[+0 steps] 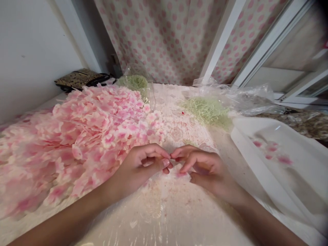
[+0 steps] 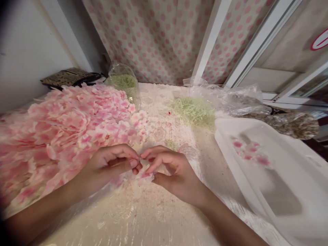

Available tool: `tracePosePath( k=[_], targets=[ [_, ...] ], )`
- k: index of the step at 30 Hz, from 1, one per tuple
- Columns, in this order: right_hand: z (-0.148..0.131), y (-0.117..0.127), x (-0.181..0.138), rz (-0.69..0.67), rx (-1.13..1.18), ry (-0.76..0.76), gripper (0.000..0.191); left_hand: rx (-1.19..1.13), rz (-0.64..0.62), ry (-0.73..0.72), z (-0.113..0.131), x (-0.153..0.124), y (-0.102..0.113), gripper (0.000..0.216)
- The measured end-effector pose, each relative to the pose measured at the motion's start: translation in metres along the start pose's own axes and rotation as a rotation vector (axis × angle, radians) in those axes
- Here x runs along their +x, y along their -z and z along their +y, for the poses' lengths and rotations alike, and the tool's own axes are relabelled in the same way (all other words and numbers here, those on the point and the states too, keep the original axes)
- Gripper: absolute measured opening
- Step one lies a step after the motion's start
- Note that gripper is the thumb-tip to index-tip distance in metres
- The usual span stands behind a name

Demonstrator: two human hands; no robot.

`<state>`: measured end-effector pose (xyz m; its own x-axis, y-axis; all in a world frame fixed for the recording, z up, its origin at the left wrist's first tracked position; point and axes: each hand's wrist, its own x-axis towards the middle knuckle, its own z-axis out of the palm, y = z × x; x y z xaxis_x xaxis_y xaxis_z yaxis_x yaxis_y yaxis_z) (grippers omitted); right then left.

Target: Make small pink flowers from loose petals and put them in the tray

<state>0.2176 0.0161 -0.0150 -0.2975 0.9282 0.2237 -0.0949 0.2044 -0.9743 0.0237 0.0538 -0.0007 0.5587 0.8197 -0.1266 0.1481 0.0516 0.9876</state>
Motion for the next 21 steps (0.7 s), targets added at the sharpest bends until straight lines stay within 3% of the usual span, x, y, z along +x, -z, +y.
tracePosePath(
  k=[4,11,21],
  targets=[
    [0.0023,0.0010,-0.0004,-0.005,0.095,-0.028,0.006,-0.029,-0.011,-0.001,-0.0018,-0.0009,-0.0002,0.009],
    [-0.0013,0.0003,0.0000,-0.031,0.045,-0.026,0.009,0.027,-0.051,0.080,-0.0003,-0.0006,-0.0029,0.016],
    [-0.0019,-0.0022,0.0011,-0.027,-0.059,0.004,0.008,0.180,-0.059,0.003,-0.0087,-0.0035,-0.0018,0.022]
  ],
)
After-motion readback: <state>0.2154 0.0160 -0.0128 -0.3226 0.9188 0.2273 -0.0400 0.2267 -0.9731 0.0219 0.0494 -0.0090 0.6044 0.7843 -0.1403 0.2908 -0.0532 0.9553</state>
